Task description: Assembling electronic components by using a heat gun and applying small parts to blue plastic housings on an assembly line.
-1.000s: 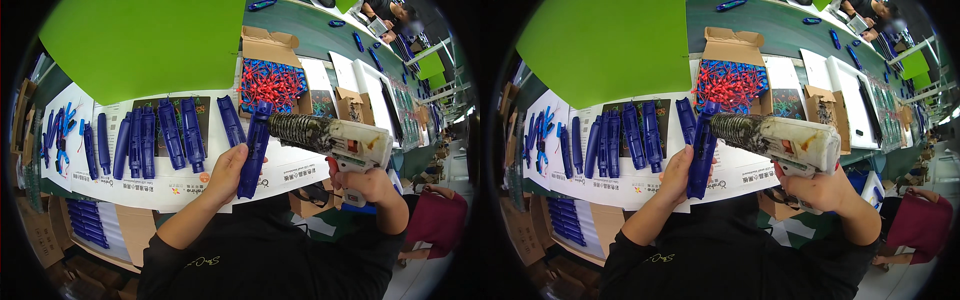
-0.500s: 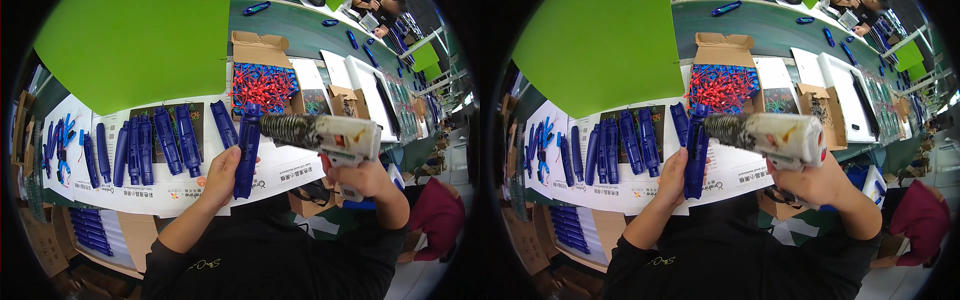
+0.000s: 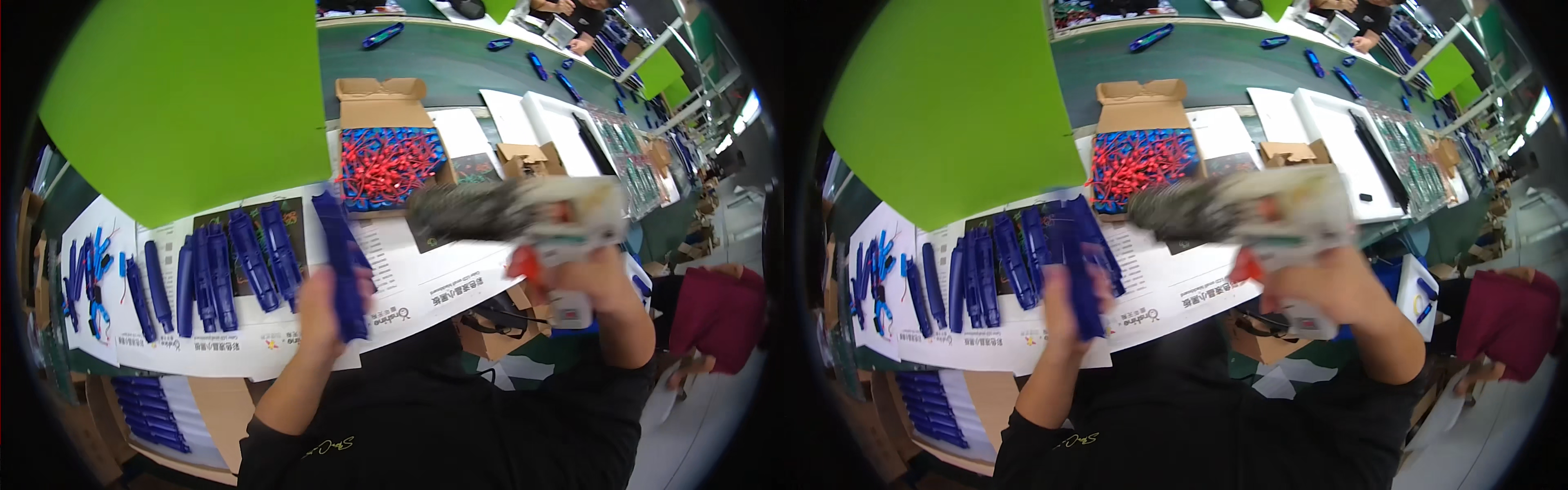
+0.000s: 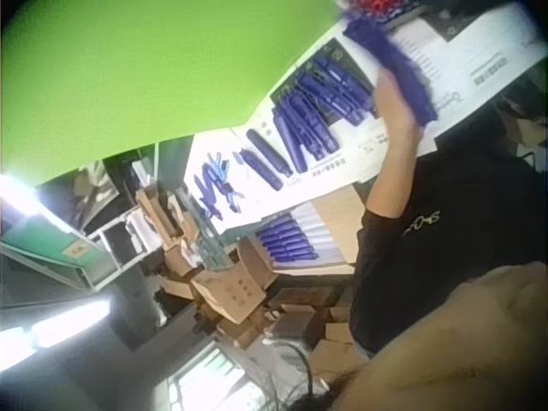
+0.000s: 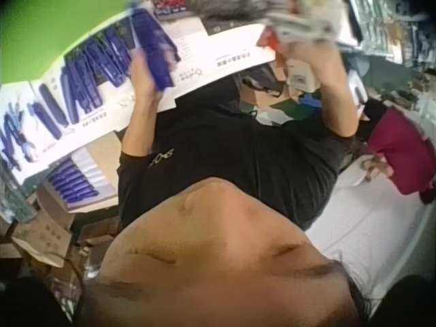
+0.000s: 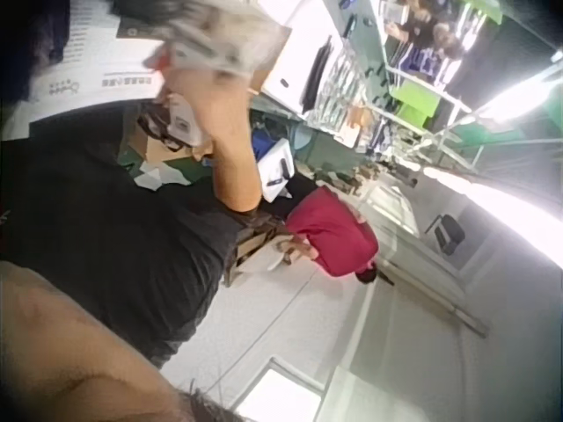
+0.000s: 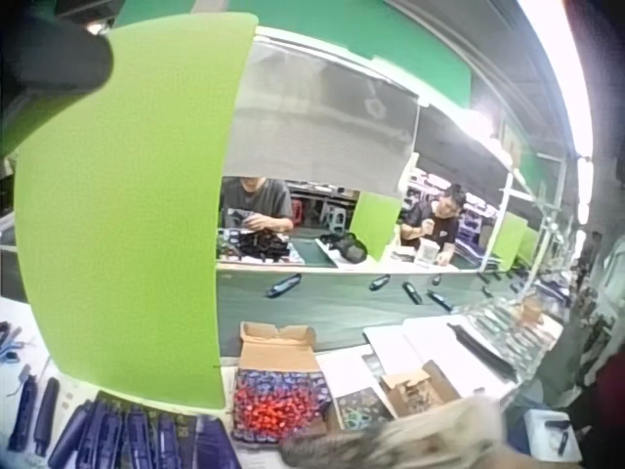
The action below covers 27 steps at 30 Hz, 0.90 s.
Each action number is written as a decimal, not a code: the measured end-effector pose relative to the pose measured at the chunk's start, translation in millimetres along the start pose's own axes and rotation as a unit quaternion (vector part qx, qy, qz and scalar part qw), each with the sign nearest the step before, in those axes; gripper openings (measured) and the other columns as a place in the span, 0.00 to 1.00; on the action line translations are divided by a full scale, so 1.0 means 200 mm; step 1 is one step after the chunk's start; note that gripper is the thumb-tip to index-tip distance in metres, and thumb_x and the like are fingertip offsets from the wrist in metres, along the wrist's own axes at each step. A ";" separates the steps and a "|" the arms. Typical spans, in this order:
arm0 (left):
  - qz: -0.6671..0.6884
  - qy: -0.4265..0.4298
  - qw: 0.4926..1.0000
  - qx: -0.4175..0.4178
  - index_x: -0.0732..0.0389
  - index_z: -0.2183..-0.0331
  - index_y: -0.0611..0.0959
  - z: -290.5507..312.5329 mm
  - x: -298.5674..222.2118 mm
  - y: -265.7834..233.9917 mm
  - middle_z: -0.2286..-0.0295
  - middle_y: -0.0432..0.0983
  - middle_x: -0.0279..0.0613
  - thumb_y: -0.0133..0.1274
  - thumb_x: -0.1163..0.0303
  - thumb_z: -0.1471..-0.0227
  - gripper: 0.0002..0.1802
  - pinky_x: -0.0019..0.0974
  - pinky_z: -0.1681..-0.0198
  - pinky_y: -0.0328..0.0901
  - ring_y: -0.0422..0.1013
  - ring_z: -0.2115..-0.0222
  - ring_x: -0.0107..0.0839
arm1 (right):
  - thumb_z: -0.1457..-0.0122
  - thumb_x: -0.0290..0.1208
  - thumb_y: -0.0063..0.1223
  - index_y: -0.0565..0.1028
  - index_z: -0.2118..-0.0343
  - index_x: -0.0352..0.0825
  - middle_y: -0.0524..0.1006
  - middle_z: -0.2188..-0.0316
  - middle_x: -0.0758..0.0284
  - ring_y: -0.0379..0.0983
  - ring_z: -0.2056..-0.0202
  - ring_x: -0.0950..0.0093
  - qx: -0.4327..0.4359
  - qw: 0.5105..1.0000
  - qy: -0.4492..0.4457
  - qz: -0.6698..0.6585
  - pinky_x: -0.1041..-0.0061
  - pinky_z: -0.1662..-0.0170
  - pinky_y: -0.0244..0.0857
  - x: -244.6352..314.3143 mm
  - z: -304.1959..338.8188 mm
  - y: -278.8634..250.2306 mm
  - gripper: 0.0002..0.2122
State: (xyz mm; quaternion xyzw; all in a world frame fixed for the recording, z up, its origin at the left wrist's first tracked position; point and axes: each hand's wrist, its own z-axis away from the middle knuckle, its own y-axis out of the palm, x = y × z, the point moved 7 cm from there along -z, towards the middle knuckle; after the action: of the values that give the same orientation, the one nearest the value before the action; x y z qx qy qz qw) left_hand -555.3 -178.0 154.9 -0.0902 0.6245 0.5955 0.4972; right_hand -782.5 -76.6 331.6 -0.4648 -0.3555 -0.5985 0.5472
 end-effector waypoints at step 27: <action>0.219 0.077 0.926 0.299 0.66 0.51 0.66 -0.11 -0.49 0.13 0.72 0.64 0.40 0.47 0.48 0.47 0.33 0.31 0.83 0.64 0.64 0.76 0.31 | 0.47 0.35 0.52 0.77 0.69 0.32 0.74 0.80 0.63 0.70 0.78 0.69 -0.169 0.860 -0.145 0.459 0.72 0.69 0.64 -0.06 -0.47 -0.33 0.10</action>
State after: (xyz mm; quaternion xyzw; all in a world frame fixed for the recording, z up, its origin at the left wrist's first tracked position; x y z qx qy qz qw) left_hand -536.3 -236.3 239.2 0.1561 0.8141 0.4662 0.3091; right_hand -863.8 -151.2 294.9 -0.7421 -0.0699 -0.2563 0.6154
